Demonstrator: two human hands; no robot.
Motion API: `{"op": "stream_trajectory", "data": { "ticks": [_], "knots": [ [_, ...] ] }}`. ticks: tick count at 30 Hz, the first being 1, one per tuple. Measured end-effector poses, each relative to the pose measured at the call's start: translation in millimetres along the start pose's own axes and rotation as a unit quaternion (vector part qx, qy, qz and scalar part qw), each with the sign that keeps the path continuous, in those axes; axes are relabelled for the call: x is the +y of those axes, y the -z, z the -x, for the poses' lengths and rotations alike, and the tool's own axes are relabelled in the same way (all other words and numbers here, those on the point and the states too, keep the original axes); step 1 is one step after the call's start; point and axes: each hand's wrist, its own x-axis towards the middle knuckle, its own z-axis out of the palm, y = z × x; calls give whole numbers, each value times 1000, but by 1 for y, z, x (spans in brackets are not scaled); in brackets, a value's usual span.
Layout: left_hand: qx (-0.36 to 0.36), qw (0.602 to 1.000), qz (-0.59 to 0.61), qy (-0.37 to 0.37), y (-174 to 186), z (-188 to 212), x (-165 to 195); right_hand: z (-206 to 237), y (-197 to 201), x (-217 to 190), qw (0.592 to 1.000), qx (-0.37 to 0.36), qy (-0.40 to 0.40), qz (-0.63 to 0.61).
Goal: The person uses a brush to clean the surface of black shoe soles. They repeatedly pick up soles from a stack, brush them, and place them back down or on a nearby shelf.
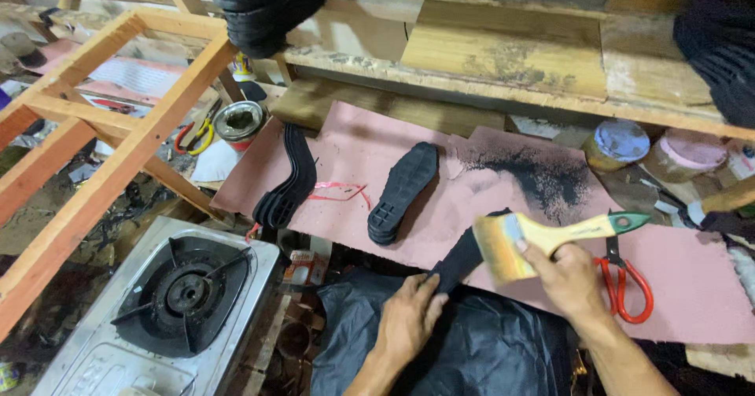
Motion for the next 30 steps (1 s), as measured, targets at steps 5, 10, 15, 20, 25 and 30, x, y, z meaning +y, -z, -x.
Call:
{"op": "stream_trajectory", "data": {
  "ticks": [5, 10, 15, 20, 25, 30],
  "knots": [
    [-33, 891, 333, 307, -16, 5, -24, 14, -15, -11, 986, 34, 17, -164],
    [-50, 827, 456, 326, -36, 17, -45, 31, -66, -29, 976, -169, 86, -111],
    [-34, 848, 415, 327, -42, 26, -55, -2, -82, -15, 991, -70, 113, -23],
    [-21, 873, 373, 315, -32, 23, -44, -32, -69, -14, 962, -206, 179, -24],
    [-22, 901, 295, 317, -11, 13, -17, -76, -49, -16, 999, -33, 3, -2],
    [-3, 961, 194, 198, 18, -9, 6, -74, -55, 11, 992, 118, -49, -19]
  ]
}}
